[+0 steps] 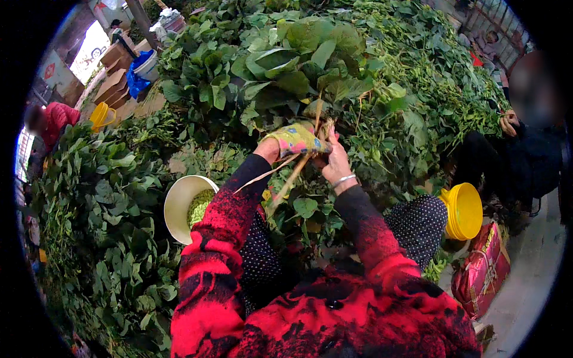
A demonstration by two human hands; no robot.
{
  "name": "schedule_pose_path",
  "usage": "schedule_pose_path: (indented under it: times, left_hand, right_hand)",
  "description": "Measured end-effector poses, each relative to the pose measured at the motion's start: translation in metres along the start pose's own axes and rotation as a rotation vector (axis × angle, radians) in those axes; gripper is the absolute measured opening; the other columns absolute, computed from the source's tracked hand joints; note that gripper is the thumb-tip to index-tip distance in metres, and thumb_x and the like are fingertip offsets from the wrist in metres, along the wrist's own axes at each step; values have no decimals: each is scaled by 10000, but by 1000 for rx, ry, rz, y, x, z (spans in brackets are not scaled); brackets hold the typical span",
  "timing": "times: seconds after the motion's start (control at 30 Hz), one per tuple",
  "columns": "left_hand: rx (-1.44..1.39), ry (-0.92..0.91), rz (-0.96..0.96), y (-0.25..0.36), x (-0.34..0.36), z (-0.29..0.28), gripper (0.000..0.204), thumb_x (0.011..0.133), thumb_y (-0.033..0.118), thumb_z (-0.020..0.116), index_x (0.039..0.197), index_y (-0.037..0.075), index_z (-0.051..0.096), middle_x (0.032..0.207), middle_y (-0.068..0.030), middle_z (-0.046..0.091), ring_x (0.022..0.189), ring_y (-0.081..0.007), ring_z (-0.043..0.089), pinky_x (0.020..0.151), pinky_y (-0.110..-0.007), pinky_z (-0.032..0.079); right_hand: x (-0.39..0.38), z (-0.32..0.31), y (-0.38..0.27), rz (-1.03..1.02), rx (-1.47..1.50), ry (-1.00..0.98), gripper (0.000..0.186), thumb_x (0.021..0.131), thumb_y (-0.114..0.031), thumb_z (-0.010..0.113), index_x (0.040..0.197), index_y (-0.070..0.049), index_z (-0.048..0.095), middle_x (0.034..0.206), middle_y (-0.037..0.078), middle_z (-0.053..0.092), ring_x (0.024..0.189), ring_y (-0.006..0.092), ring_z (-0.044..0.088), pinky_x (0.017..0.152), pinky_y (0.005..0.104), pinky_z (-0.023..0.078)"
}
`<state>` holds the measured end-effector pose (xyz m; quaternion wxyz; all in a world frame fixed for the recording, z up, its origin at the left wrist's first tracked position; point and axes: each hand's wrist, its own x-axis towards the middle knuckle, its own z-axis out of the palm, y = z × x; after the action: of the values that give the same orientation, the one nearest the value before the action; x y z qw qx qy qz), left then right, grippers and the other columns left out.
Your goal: The person sits on the floor surrounded by piles of green pea plants and shells peas by hand. They remove the peas from the pods and place them into a white bucket, while discarding the empty pods and stems onto the floor.
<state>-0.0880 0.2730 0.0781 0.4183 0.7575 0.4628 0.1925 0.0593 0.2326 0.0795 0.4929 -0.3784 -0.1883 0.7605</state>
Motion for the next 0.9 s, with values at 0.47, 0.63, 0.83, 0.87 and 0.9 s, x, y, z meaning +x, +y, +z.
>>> schedule_pose_path:
  times: [0.47,0.63,0.83,0.87,0.9]
  left_hand:
    - [318,2,-86,93,-40,-16,530,633,537,638,787,31,598,679,-82,593,597,-172,521,528,-315,407]
    - [25,57,186,52,-11,-12,453,706,389,639,1019,72,555,863,-31,617,738,-146,565,629,-267,440]
    - [-224,374,-342,74,-10,-12,343,742,298,595,885,-14,593,786,-84,630,641,-185,597,554,-300,463]
    - [-92,369,-344,76,-8,-10,342,743,300,593,884,-12,595,786,-87,630,645,-190,597,557,-302,464]
    - [14,365,-357,69,-9,-9,341,744,301,592,883,-10,597,786,-91,630,648,-195,598,560,-304,464]
  right_hand:
    - [-4,-20,-33,63,-110,-181,161,787,-260,598,833,-108,576,683,-27,569,453,73,471,346,201,333]
    - [30,-47,-33,-362,-748,-96,113,744,-129,567,785,-27,592,639,13,575,493,122,505,443,244,393]
    - [-10,-26,-66,-486,-1878,208,261,646,-238,551,858,-116,642,807,161,617,761,339,589,654,406,471]
    - [-9,-27,-77,-455,-1919,211,262,650,-234,548,868,-123,642,816,158,617,767,335,590,662,407,472]
    - [-11,-21,-81,-437,-1957,183,264,653,-231,545,877,-131,642,825,155,617,773,330,591,670,408,473]
